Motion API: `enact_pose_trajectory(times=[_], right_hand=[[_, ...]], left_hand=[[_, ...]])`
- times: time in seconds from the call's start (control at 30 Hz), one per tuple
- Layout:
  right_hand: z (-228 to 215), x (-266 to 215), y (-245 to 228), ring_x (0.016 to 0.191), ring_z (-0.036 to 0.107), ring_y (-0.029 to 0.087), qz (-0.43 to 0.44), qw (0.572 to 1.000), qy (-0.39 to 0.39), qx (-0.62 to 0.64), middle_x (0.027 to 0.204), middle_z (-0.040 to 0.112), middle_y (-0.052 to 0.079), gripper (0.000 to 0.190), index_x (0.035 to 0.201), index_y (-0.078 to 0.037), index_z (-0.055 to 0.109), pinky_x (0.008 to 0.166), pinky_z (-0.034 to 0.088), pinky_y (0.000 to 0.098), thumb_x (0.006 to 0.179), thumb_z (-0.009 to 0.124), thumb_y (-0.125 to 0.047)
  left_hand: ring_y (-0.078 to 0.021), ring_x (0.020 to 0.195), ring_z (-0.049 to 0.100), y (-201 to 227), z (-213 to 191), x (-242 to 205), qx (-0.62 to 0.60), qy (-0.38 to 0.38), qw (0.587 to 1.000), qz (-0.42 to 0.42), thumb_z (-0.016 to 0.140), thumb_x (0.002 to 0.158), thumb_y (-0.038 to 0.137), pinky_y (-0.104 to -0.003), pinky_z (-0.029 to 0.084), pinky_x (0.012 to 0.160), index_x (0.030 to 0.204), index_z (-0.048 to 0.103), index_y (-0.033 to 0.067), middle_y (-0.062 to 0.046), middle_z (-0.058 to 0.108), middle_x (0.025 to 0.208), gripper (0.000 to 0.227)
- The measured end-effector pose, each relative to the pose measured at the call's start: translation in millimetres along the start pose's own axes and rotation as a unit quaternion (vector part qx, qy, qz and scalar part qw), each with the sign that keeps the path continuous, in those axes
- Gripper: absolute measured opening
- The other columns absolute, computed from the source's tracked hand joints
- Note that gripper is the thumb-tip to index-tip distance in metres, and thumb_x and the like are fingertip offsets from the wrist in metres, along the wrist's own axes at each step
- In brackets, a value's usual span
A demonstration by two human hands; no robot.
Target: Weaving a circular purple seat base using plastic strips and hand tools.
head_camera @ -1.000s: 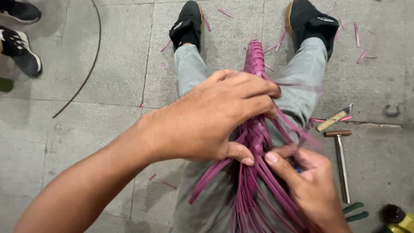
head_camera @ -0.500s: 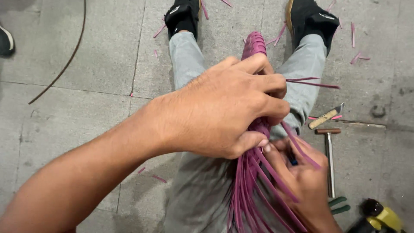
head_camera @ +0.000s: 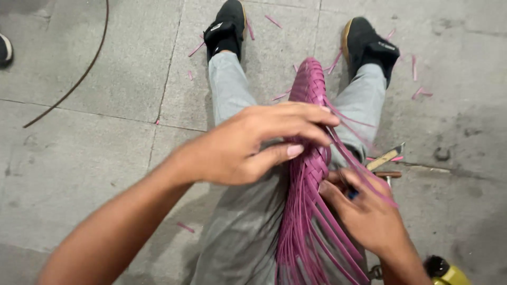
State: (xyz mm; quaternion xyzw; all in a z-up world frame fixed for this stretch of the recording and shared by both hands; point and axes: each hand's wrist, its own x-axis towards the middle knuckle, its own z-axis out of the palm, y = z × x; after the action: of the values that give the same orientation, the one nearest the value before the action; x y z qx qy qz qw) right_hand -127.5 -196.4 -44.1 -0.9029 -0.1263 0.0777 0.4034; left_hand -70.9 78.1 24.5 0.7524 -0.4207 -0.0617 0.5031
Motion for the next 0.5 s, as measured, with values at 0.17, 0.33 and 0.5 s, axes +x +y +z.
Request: enact_pose_trajectory(times=[0.17,0.33,0.5], right_hand=[[-28,-28,-6,0.082,0.062,0.01,0.121,0.987,0.078,0.068,0.087,0.072,0.004,0.025,0.107,0.0,0.071,0.076,0.051,0.0284,0.094,0.069,-0.021],[-35,-51,-4,0.07,0.064,0.009,0.164,0.969,0.006,0.187,0.074,0.072,0.005,0.02,0.093,-0.002,0.077,0.068,0.052,0.0258,0.093,0.068,-0.019],[-12,-65,-4,0.063,0.047,0.013,0.198,0.97,-0.026,0.138,0.072,0.061,0.007,0.016,0.097,-0.002,0.072,0.054,0.041,0.0304,0.09,0.079,-0.015]], left_hand=[[-0.0229,0.129,0.062,8,15,-19,-0.026,0.049,0.998,0.039,0.069,0.098,0.008,-0.039,0.05,0.117,0.119,0.075,0.0109,-0.004,0.071,0.129,0.022],[-0.0201,0.117,0.064,2,25,-23,-0.07,0.064,0.994,0.062,0.077,0.096,0.013,-0.036,0.049,0.107,0.106,0.075,0.01,-0.001,0.073,0.114,0.011],[-0.0171,0.106,0.07,-2,35,-26,-0.202,0.122,0.972,0.006,0.072,0.104,0.012,-0.032,0.053,0.099,0.105,0.072,0.0054,-0.003,0.073,0.105,0.006]])
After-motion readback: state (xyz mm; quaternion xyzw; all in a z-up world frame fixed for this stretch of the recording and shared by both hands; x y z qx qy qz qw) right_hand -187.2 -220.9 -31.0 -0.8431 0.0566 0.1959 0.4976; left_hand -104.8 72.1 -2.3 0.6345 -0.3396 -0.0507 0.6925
